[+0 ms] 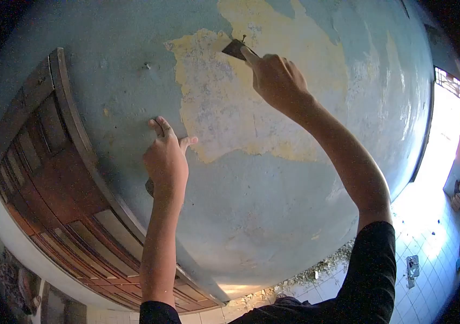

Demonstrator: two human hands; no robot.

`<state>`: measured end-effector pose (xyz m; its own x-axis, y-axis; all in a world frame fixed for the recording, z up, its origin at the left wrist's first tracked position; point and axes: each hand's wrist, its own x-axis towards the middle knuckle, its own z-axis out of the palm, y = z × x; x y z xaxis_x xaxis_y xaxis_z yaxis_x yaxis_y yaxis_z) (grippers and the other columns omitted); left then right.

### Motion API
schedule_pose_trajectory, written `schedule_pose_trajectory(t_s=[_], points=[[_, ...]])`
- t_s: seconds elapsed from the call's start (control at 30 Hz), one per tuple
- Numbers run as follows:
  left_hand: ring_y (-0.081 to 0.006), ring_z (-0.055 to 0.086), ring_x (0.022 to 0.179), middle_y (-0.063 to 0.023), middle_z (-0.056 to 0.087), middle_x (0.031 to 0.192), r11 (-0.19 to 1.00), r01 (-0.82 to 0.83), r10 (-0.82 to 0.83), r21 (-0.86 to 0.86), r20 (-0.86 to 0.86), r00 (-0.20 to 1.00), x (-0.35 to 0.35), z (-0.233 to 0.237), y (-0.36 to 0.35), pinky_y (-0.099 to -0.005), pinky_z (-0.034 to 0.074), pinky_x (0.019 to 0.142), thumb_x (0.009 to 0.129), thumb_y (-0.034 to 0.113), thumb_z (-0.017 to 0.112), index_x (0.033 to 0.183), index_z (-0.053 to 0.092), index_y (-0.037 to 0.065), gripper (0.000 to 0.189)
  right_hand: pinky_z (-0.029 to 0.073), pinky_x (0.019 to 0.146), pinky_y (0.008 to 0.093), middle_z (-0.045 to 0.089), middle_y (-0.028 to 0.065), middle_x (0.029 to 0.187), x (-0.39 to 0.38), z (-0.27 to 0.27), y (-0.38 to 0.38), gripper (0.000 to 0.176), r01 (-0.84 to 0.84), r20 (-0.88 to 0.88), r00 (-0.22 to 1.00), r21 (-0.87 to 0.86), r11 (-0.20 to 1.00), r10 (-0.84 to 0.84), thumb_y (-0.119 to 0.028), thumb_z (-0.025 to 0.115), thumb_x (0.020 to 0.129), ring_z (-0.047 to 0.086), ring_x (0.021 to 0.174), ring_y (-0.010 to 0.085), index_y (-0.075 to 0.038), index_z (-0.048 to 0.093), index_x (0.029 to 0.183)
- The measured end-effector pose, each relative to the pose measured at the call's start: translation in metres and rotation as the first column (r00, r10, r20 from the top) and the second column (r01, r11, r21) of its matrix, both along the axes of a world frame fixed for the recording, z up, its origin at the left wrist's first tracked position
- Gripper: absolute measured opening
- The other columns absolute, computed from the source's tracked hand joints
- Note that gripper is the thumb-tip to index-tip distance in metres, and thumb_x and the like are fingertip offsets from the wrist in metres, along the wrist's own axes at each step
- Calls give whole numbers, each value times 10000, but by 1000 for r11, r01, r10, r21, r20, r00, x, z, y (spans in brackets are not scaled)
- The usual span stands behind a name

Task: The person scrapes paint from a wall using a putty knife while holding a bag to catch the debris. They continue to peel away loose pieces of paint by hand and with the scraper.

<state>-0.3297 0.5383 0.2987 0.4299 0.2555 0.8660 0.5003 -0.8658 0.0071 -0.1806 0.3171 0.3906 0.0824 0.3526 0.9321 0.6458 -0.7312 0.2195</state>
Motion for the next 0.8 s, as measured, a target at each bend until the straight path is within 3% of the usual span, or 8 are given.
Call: schedule_pose_trajectory(t_s=[0.17,0.23,0.37,0.63,0.73,0.8], points=[[-280,787,822,-320,535,1439,1000,-8,8,-7,-29,1000,-6,3,-6,-294,634,609,902,530,720,1460,481,-118,888,607,590,421,698,187,769,-1,0,3,529,16,-5,1000,-26,1000,-16,-56,616,952,680,602,293,-57,554,1477],[-283,786,822,-324,533,1437,1000,-6,5,-30,-31,1000,-4,1,-6,-297,636,614,903,529,721,1458,481,-121,888,574,679,477,679,199,792,-2,2,2,480,-10,-57,998,9,1000,10,-73,602,989,666,654,339,-124,591,1466],[-289,786,827,-335,539,1423,1000,-1,1,-15,1,1000,0,2,-1,-309,640,632,907,532,718,1447,487,-129,884,572,673,489,695,208,805,-10,12,4,468,73,-122,990,-18,997,-75,-80,590,994,680,679,355,-126,597,1460],[-298,786,846,-328,543,1425,999,53,-53,4,35,998,-3,-1,5,-308,636,637,891,549,724,1440,505,-119,892,581,672,472,675,246,757,-1,22,6,472,-46,52,998,11,999,45,-74,611,977,676,642,370,-112,602,1448],[-298,786,840,-321,546,1427,999,5,-6,53,32,999,4,-5,6,-311,637,636,888,557,722,1446,509,-106,892,587,689,469,687,234,762,2,43,16,463,-90,59,994,55,994,87,-84,614,982,684,656,366,-125,612,1443],[-294,786,838,-313,551,1427,1000,14,-14,-1,-4,1000,1,-2,5,-314,637,637,893,578,703,1456,505,-95,900,589,704,467,696,225,788,0,41,10,475,-37,30,999,38,999,36,-90,617,984,695,686,358,-136,602,1456]])
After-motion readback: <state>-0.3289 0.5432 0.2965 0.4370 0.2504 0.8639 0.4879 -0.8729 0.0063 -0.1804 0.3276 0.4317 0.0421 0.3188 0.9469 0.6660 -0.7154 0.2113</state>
